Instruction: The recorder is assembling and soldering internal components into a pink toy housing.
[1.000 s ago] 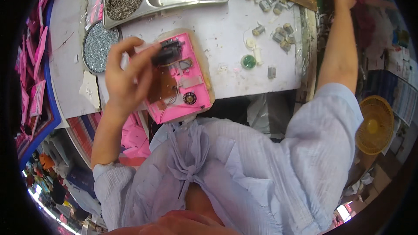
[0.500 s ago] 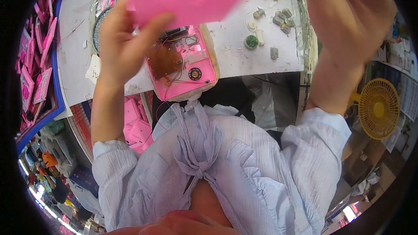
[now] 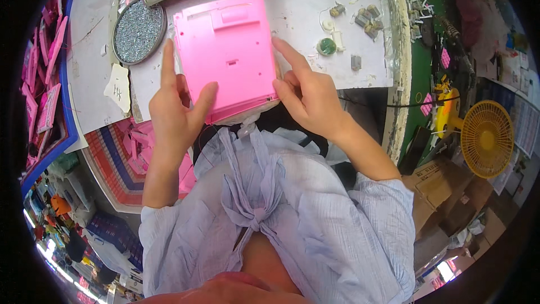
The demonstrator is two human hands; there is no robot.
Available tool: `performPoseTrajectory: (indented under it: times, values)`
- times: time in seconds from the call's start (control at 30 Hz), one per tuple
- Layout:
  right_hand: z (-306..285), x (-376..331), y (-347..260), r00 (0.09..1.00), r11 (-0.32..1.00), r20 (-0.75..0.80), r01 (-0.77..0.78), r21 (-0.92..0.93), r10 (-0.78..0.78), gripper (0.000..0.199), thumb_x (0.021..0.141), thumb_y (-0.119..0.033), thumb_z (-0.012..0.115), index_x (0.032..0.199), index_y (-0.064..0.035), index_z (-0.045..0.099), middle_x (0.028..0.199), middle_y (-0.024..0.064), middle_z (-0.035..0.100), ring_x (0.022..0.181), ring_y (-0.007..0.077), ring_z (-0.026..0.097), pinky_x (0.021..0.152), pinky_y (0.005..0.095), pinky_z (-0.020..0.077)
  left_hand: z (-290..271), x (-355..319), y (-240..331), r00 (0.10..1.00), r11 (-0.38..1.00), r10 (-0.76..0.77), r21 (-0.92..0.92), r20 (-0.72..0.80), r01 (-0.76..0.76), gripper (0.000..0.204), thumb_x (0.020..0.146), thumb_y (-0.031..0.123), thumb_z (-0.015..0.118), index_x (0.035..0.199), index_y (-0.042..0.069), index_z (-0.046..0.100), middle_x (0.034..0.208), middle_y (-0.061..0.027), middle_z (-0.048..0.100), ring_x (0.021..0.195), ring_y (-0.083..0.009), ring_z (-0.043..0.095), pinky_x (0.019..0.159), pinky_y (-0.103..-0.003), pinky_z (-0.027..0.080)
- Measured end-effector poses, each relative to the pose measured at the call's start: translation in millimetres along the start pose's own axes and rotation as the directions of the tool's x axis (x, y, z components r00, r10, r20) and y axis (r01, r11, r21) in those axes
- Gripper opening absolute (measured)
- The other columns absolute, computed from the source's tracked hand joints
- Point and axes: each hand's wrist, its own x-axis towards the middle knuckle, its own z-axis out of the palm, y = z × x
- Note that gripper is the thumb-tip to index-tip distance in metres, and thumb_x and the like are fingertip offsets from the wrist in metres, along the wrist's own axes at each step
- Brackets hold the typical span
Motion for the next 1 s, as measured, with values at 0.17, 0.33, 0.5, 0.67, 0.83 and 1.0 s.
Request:
performPoseTrajectory:
  times: [0.17,0.33,0.5,0.67,0.83,1.0]
  values:
    - [2.8,2.0,16.9,1.000,1.000,-0.001,0.008,0.029,-0.008,0.059,0.095,-0.010,0.068,0.151,-0.0054,0.048,0.060,0.0043,0.049,0.052,0.0153,0.049,0.054,0.0303,0.0406,16.7,-10.1,-10.5,0.999,0.994,-0.030,-0.104,0.024,0.033,0.089,0.092,0.016,0.076,0.162,0.000,0.024,0.081,-0.0035,0.070,0.063,-0.0061,0.055,0.058,-0.022,0.043]
    - [1.0,13.5,20.3,0.997,0.997,0.040,0.057,0.048,-0.058,0.058,0.094,-0.012,0.070,0.148,-0.0055,0.052,0.061,0.0039,0.048,0.055,0.0143,0.048,0.056,0.0291,0.0408,20.1,-18.6,-9.1,0.992,0.965,-0.126,-0.233,-0.010,0.120,0.085,0.094,0.013,0.074,0.162,0.000,0.025,0.079,0.0002,0.066,0.063,-0.0025,0.050,0.057,-0.019,0.038]
    - [-2.4,11.4,20.8,0.988,0.990,0.142,0.049,0.131,-0.068,0.058,0.093,-0.009,0.070,0.149,-0.0050,0.052,0.062,0.0016,0.048,0.057,0.0108,0.047,0.059,0.0275,0.0398,21.2,-23.2,-11.6,0.991,0.961,-0.130,-0.248,-0.026,0.120,0.088,0.091,0.019,0.077,0.158,-0.008,0.027,0.088,-0.0106,0.073,0.061,-0.0140,0.063,0.056,-0.027,0.049]
    - [7.2,6.5,23.1,0.998,0.968,0.063,-0.021,0.251,0.005,0.057,0.093,-0.006,0.069,0.148,-0.0045,0.052,0.061,-0.0023,0.046,0.058,0.0070,0.043,0.058,0.0252,0.0361,15.8,-17.4,-10.0,0.994,0.957,-0.102,-0.277,-0.026,0.091,0.086,0.092,0.018,0.076,0.158,-0.008,0.027,0.094,-0.0107,0.075,0.068,-0.0085,0.065,0.060,-0.023,0.049]
    - [9.4,10.6,10.3,0.993,0.941,0.094,-0.099,0.322,0.072,0.058,0.094,-0.006,0.069,0.149,-0.0042,0.050,0.062,-0.0049,0.045,0.058,0.0040,0.040,0.058,0.0221,0.0322,25.9,-21.4,-18.2,0.976,0.775,-0.214,-0.615,-0.037,0.146,0.086,0.093,0.019,0.075,0.159,-0.006,0.027,0.091,-0.0054,0.074,0.063,-0.0028,0.055,0.056,-0.021,0.043]
    - [-1.5,8.1,15.0,0.987,0.946,0.124,-0.134,0.295,0.102,0.063,0.095,-0.007,0.068,0.153,-0.0033,0.044,0.066,-0.0069,0.047,0.061,0.0028,0.041,0.060,0.0211,0.0308,18.1,-16.0,-9.4,0.992,0.955,-0.123,-0.275,-0.032,0.110,0.084,0.092,0.019,0.076,0.157,-0.007,0.031,0.070,0.0007,0.061,0.055,-0.0039,0.047,0.052,-0.023,0.039]
